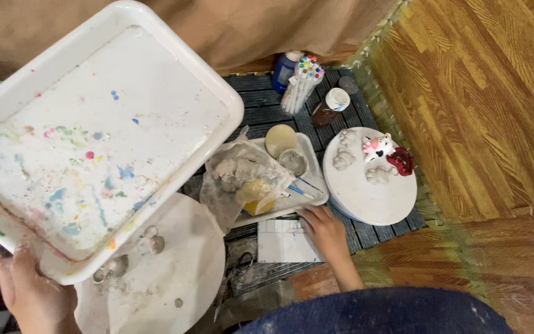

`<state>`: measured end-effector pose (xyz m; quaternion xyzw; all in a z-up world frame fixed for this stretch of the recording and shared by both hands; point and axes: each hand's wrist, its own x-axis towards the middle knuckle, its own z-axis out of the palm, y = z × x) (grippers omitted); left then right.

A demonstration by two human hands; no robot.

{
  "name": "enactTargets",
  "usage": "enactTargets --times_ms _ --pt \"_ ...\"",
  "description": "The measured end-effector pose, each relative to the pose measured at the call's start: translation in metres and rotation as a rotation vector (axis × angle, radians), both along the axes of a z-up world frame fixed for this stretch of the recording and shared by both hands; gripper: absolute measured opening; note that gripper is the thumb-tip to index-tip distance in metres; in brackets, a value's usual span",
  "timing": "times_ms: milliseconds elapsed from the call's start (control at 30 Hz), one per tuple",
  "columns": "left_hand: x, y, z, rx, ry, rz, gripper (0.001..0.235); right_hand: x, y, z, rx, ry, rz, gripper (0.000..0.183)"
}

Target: The person shapes small clay pieces into rounded forms using a yellow sponge and their hands. They repeatedly smooth and refine the surfaces, then place the finished pieces on a white plate. The person also handles a larger lump of clay and moves a plastic bag aside during the process.

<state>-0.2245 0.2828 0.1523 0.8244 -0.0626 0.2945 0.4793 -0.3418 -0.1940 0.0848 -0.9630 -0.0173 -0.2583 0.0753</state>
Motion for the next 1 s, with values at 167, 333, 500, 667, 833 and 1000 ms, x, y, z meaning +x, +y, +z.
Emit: enactTargets --times_ms 167,333,500,667,833,1000 --pt "0.007 -0.011 0.012 -0.187 0.072 -0.079 0.027 0.034 -0.01 0.001 0.022 0.051 0.042 0.021" --pt "0.011 -0.008 0.01 -0.081 0.109 -0.036 0.032 0.058 -0.012 -0.012 -0.016 0.047 0.07 0.018" --pt "0.008 0.0 0.008 0.345 0.069 0.072 0.028 0.095 -0.01 -0.025 -0.047 0.025 0.04 0.012" --pt "0.01 0.002 0.006 0.157 0.083 0.064 0.029 0.134 -0.014 -0.031 -0.079 0.011 0.03 0.009" --pt "0.016 -0.003 0.007 -0.59 0.179 -0.103 0.034 0.172 -0.013 -0.038 -0.093 0.036 0.019 0.009" --pt "0.013 -0.005 0.013 -0.6 0.162 -0.112 0.031 0.21 -0.017 -0.042 -0.122 -0.015 -0.014 0.007"
